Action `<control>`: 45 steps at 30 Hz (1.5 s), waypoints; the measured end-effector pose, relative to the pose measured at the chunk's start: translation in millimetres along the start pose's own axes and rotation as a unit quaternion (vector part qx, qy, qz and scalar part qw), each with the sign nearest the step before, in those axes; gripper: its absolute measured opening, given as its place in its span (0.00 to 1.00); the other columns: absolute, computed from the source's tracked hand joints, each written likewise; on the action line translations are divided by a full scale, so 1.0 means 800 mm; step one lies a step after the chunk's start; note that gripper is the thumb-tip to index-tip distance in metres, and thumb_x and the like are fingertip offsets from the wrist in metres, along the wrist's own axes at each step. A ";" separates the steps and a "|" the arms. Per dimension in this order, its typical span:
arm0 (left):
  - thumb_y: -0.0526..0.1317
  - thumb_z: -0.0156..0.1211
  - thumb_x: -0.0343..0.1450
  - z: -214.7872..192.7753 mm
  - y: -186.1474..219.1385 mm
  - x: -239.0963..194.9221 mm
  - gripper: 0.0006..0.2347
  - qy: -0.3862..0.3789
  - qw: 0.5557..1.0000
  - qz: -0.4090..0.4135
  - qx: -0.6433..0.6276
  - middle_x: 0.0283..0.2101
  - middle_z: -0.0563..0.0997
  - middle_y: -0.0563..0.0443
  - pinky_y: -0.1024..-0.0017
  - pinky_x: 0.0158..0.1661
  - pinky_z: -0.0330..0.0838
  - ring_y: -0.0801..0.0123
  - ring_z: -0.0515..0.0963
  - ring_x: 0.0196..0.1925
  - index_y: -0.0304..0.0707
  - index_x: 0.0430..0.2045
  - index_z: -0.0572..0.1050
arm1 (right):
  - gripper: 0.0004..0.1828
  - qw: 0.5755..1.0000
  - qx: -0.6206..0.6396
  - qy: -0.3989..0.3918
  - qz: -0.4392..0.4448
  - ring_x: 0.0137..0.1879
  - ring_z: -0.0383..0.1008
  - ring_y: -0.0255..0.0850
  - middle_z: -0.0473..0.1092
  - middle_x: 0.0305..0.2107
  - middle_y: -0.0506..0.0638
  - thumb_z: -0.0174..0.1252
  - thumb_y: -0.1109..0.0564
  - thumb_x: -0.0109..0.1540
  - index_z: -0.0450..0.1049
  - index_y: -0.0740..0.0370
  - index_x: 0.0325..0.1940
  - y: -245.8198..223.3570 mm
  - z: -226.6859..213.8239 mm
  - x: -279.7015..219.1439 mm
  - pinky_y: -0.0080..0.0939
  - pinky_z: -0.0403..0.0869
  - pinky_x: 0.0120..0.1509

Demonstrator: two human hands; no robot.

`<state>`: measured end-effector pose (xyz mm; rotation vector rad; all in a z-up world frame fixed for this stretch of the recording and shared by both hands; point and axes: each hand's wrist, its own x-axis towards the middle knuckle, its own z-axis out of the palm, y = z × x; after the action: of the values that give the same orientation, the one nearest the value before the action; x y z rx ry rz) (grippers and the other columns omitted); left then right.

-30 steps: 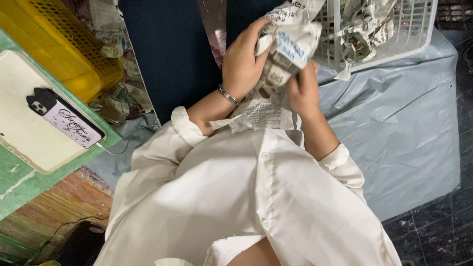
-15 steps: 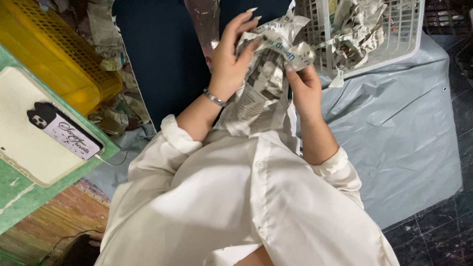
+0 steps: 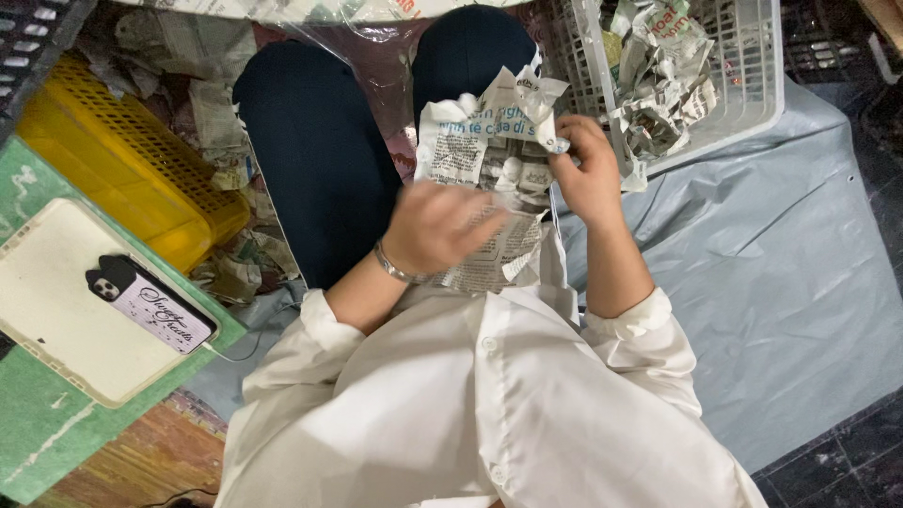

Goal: The person repeatedly folds and unfolds sheets of newspaper while seated. They handle the paper with both hands, smoothing and creasing it, then place folded pieces into a white plastic basket nearby.

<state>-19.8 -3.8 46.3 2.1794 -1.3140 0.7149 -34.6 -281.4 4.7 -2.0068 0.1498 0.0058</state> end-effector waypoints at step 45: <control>0.67 0.59 0.65 0.064 0.019 0.008 0.38 -0.350 0.919 -0.123 -0.132 0.74 0.58 0.46 0.44 0.73 0.34 0.54 0.46 0.78 0.43 0.66 0.65 | 0.28 0.948 0.225 -0.050 0.219 0.52 0.75 0.42 0.74 0.51 0.54 0.55 0.57 0.65 0.62 0.59 0.70 0.106 0.031 0.000 0.41 0.75 0.56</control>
<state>-21.4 -47.4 14.6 2.3894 -1.3038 -0.3721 -42.6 -294.9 -82.3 -1.4797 0.4856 0.3286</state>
